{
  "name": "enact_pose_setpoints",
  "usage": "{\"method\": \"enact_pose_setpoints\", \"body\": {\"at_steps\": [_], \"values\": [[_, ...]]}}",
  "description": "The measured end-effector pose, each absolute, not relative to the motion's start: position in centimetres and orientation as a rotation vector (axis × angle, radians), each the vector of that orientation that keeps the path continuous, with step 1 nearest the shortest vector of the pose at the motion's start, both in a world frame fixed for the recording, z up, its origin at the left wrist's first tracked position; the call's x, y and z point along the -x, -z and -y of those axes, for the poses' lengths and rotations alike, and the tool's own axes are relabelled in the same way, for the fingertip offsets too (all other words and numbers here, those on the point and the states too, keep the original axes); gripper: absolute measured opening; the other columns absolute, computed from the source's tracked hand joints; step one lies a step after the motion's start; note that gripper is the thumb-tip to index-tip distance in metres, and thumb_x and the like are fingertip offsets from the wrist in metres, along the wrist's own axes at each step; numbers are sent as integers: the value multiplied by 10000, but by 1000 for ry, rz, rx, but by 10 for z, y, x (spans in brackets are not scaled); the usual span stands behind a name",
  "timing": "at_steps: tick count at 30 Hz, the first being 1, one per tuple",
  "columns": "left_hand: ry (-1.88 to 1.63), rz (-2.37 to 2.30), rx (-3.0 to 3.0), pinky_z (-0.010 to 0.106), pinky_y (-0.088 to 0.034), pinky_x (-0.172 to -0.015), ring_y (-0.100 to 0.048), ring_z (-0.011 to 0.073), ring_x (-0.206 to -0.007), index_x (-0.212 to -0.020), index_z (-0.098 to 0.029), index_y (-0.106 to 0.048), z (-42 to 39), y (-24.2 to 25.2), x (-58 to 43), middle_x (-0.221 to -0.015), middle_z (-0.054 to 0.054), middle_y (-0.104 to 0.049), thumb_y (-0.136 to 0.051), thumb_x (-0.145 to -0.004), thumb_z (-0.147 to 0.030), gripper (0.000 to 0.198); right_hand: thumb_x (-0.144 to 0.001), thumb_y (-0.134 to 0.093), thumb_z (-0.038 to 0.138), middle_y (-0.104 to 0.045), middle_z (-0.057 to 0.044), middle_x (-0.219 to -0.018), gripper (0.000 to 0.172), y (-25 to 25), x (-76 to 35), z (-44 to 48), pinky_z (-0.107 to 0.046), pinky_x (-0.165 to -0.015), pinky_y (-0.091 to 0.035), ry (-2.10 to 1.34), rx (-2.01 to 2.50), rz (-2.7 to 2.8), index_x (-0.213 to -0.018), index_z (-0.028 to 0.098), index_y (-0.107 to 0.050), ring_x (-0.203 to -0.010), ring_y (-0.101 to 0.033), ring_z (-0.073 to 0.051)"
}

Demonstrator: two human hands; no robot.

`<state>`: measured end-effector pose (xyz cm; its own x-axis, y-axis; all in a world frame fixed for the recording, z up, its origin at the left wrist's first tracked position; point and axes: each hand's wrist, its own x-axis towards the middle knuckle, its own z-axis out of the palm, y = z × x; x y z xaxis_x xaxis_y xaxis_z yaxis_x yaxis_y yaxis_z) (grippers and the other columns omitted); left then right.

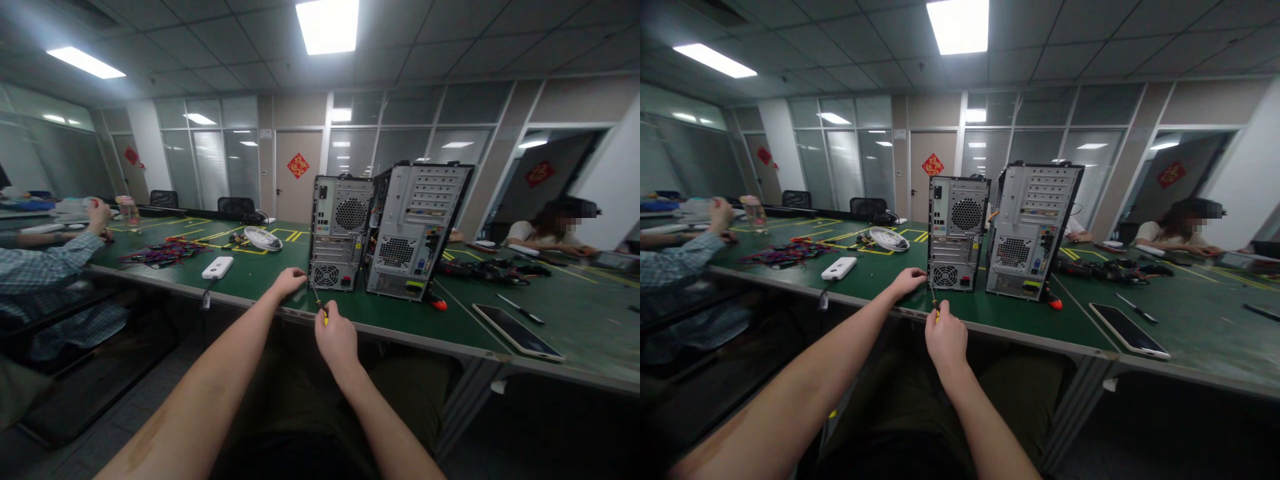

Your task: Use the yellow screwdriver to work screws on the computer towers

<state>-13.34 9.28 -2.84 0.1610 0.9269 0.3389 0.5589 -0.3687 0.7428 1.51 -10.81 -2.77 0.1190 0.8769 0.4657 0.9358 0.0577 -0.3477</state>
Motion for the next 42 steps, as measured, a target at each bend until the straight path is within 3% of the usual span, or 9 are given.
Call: {"method": "enact_pose_setpoints", "body": {"at_steps": [9,12,15,17,26,36,42], "values": [[-1100,-1391,-1989,265,-532,-904,-727,217,-975,-998,-159,-784,-89,27,133,-1023,74,-797,-654,-836,-266,233,-1013,-382,403,-669,0,-748,276,45,-14,101,-265,-619,-402,-341,1480,1407,-1078,243,-598,-677,-646,-203],[-1103,-1388,-1992,272,-532,-913,-727,221,-981,-998,-152,-786,-87,25,133,-1030,84,-795,-654,-832,-259,238,-973,-509,402,-673,-9,-815,189,42,-12,105,-271,-659,-421,-278,1507,1473,-1032,241,-590,-744,-659,-209],[-1103,-1377,-1993,274,-534,-904,-729,222,-971,-1006,-140,-783,-86,24,133,-1033,92,-793,-655,-831,-255,245,-914,-583,244,-656,-58,-948,85,34,-9,107,-277,-729,-440,-64,1610,1565,-993,210,-582,-862,-660,-214],[-1095,-1384,-1994,275,-535,-903,-729,222,-967,-1007,-137,-780,-86,23,133,-1035,93,-793,-654,-833,-256,246,-922,-575,218,-638,-87,-1017,92,28,-7,108,-283,-732,-447,54,1692,1637,-1010,194,-587,-874,-657,-214],[-1085,-1403,-2002,280,-535,-917,-729,223,-979,-1008,-148,-781,-87,23,132,-1032,81,-796,-649,-838,-261,243,-1003,-466,233,-673,-102,-956,197,22,-2,106,-287,-619,-455,305,1847,1872,-1163,177,-567,-751,-710,-229],[-1090,-1398,-1997,277,-537,-909,-732,224,-964,-995,-145,-787,-83,21,132,-1019,88,-796,-648,-833,-255,240,-995,-503,194,-713,-83,-897,106,23,-6,104,-280,-671,-408,112,1787,1775,-1084,173,-558,-807,-709,-219],[-1089,-1413,-2000,272,-533,-906,-730,224,-968,-992,-146,-789,-85,22,132,-1024,90,-796,-650,-831,-247,235,-1000,-506,195,-725,-55,-832,40,25,-5,106,-271,-625,-331,-25,1754,1669,-999,196,-545,-729,-689,-197]]}}
